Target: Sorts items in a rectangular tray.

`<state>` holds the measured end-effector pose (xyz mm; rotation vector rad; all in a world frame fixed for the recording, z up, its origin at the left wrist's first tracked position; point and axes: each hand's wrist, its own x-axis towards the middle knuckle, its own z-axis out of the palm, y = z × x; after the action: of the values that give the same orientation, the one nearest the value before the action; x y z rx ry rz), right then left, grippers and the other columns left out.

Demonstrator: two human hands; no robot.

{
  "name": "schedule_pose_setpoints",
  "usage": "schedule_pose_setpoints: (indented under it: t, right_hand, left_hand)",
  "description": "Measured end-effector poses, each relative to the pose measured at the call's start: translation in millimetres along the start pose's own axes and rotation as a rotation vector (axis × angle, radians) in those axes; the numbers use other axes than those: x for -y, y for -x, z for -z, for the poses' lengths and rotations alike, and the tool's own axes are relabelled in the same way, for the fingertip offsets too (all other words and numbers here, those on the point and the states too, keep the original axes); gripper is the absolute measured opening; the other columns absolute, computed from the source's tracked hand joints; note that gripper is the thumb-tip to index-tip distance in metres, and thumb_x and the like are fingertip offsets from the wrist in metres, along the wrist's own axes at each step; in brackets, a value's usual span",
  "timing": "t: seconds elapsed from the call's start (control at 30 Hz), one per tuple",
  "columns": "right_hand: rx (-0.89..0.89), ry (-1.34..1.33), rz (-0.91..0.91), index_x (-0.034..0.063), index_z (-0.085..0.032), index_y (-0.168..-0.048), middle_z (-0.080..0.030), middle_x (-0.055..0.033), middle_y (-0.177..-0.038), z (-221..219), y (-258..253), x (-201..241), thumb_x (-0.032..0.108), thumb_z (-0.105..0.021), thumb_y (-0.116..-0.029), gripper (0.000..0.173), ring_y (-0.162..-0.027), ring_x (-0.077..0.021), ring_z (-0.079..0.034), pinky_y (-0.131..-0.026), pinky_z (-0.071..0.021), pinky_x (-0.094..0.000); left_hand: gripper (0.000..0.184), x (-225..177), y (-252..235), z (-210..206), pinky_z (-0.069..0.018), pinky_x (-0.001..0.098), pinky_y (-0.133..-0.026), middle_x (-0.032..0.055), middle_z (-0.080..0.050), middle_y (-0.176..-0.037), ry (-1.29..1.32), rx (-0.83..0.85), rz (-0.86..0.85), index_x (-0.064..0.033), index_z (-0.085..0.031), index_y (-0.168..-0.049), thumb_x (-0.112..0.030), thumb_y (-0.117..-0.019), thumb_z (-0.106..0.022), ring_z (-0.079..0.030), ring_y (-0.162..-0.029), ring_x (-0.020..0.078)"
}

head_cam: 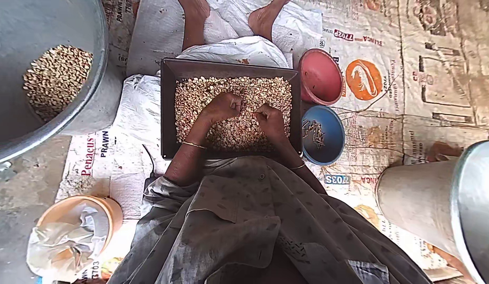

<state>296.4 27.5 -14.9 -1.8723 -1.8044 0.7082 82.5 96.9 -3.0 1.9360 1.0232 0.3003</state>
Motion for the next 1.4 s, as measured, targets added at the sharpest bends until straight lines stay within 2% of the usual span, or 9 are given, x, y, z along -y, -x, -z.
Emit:
schedule_pose_setpoints:
  t: [0.13, 0.27, 0.5, 0.6, 0.7, 1.0, 1.1, 1.27, 1.4]
  right_hand:
    - [-0.033, -0.845, -0.035, 0.0013, -0.074, -0.091, -0.066, 0.0023, -0.070, 12.5, -2.7, -8.5, 0.001, -0.065, -0.0958, 0.010, -0.053, 0.0009, -0.050, -0.049, -0.0426, -0.0155]
    - [0.154, -1.460, 0.013, 0.0104, -0.063, -0.098, -0.068, 0.0000, -0.083, 32.4, -8.7, -19.9, 0.014, -0.040, -0.1029, 0.024, -0.051, -0.0020, -0.055, -0.041, -0.0424, -0.0143]
    - [0.115, -0.695, 0.083, 0.0006, -0.070, -0.099, -0.051, 0.0072, -0.061, 25.9, -28.8, 15.1, 0.010, -0.047, -0.1074, 0.026, -0.046, 0.0011, -0.037, -0.044, -0.0320, -0.0160]
    - [0.204, -0.128, 0.237, 0.0019, -0.069, -0.122, -0.071, -0.0132, -0.096, 10.9, -29.9, 19.2, 0.011, -0.052, -0.1047, 0.025, -0.079, -0.0202, -0.065, -0.076, -0.0549, -0.0387]
    - [0.200, 0.178, 0.201, 0.0055, -0.068, -0.131, -0.074, -0.0220, -0.111, -4.1, -21.9, 31.2, 0.016, -0.054, -0.1049, 0.031, -0.103, -0.0424, -0.071, -0.091, -0.0528, -0.0620]
    - [0.042, -0.536, 0.140, -0.0033, -0.068, -0.103, -0.058, -0.0006, -0.073, -3.2, -34.4, 3.4, 0.008, -0.058, -0.1005, 0.015, -0.057, -0.0013, -0.047, -0.055, -0.0421, -0.0195]
    - [0.073, -0.270, 0.207, -0.0013, -0.071, -0.110, -0.064, -0.0065, -0.080, -4.0, -31.0, 6.6, 0.015, -0.057, -0.1028, 0.022, -0.064, -0.0102, -0.053, -0.062, -0.0473, -0.0285]
    - [0.067, 0.158, 0.133, 0.0007, -0.071, -0.105, -0.073, -0.0207, -0.092, -9.8, -26.8, 20.7, 0.019, -0.056, -0.1034, 0.024, -0.090, -0.0401, -0.071, -0.080, -0.0532, -0.0604]
    - [0.071, -0.391, 0.120, -0.0006, -0.069, -0.099, -0.062, -0.0044, -0.076, -2.9, -30.7, 7.6, 0.011, -0.060, -0.1013, 0.015, -0.064, -0.0090, -0.055, -0.062, -0.0495, -0.0267]
  left_hand:
    - [0.010, -6.5, 2.3, 0.2, -0.0497, 0.0583, -0.078, 0.0165, -0.064, -0.081, -0.113, 0.001, 0.019, 0.0028, -0.067, -0.091, -0.007, -0.0933, -0.068, -0.062, -0.080, 0.0334]
    - [0.017, -6.7, -1.0, -4.1, -0.0503, 0.0623, -0.084, 0.0201, -0.068, -0.091, -0.216, -0.005, 0.018, 0.0022, -0.069, -0.091, -0.014, -0.0939, -0.070, -0.066, -0.089, 0.0382]
    - [0.017, -3.3, -4.3, -6.5, -0.0497, 0.0638, -0.087, 0.0224, -0.069, -0.094, -0.256, 0.021, -0.019, 0.0041, -0.069, -0.090, -0.013, -0.0935, -0.069, -0.066, -0.094, 0.0413]
    - [0.018, 2.1, -6.2, -6.1, -0.0503, 0.0618, -0.090, 0.0206, -0.070, -0.095, -0.248, 0.021, -0.033, 0.0029, -0.071, -0.090, -0.015, -0.0945, -0.068, -0.067, -0.096, 0.0389]
    - [0.020, 3.9, -6.2, -5.3, -0.0507, 0.0624, -0.088, 0.0207, -0.070, -0.093, -0.215, 0.030, -0.046, 0.0028, -0.071, -0.092, -0.016, -0.0963, -0.067, -0.068, -0.094, 0.0384]
    - [0.011, 7.2, 5.5, 8.9, -0.0345, 0.0168, -0.049, -0.0081, -0.049, -0.066, 0.638, -0.180, -0.272, -0.0096, -0.058, -0.089, -0.008, -0.0976, -0.052, -0.041, -0.052, -0.0006]
    - [0.020, 5.8, 7.3, 13.9, -0.0292, 0.0130, -0.042, -0.0097, -0.059, -0.076, 1.048, -0.218, -0.310, -0.0208, -0.054, -0.090, -0.017, -0.0974, -0.035, -0.040, -0.049, -0.0037]
    - [0.021, 2.3, -0.6, 5.6, -0.0338, 0.0167, -0.050, -0.0053, -0.055, -0.074, 0.647, -0.373, 0.034, -0.0058, -0.062, -0.094, -0.012, -0.1074, -0.047, -0.041, -0.054, -0.0001]
    - [0.010, 8.2, -4.0, 0.3, -0.0481, 0.0299, -0.069, 0.0053, -0.060, -0.079, 0.287, -0.176, -0.065, 0.0030, -0.066, -0.097, -0.007, -0.0973, -0.064, -0.054, -0.070, 0.0094]
